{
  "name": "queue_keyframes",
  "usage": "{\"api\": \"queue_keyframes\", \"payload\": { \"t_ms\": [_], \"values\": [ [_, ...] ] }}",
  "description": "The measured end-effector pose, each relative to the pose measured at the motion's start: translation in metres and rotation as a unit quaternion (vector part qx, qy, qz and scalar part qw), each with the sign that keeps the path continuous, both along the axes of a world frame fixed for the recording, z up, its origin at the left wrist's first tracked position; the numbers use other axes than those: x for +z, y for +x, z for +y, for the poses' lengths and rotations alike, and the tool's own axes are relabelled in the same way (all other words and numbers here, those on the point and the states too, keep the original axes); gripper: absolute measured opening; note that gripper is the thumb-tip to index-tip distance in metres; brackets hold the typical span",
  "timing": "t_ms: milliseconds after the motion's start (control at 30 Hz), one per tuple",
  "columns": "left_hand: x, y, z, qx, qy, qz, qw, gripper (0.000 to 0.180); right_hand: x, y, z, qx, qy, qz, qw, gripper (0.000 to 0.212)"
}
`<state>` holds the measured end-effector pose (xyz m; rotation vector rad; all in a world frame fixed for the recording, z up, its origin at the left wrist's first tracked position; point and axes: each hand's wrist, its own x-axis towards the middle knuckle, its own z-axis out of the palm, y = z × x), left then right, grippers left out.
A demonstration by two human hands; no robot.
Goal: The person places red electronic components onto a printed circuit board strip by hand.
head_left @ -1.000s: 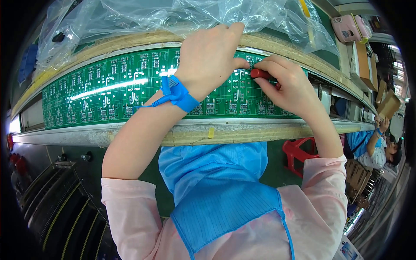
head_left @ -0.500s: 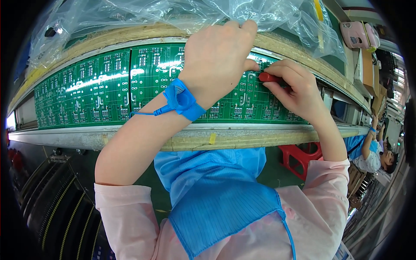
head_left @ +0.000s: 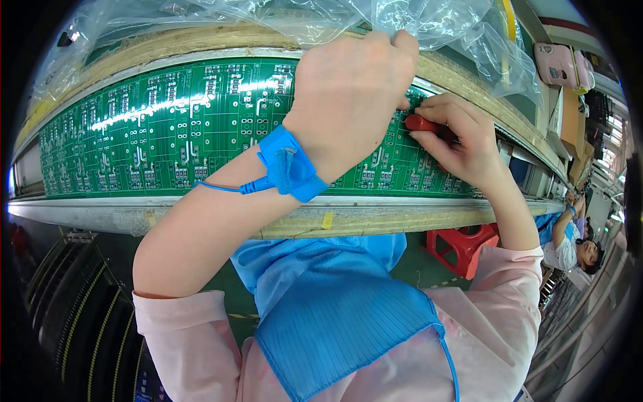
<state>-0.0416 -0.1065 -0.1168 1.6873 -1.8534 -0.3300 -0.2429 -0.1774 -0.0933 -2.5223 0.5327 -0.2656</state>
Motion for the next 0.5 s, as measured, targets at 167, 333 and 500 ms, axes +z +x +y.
{"api": "queue_keyframes", "payload": {
  "t_ms": [167, 333, 500],
  "values": [
    [-0.003, -0.001, 0.0, 0.013, -0.014, -0.007, 1.0, 0.057, 0.0, 0.003, -0.002, 0.005, 0.018, 0.002, 1.0, 0.025],
    [-0.002, -0.003, -0.002, 0.023, -0.02, -0.021, 0.999, 0.055, 0.003, 0.006, -0.003, 0.009, 0.01, 0.016, 1.0, 0.025],
    [0.001, 0.003, -0.001, 0.0, 0.023, 0.003, 1.0, 0.058, 0.02, 0.015, 0.002, -0.012, 0.02, 0.061, 0.998, 0.025]
  ]
}}
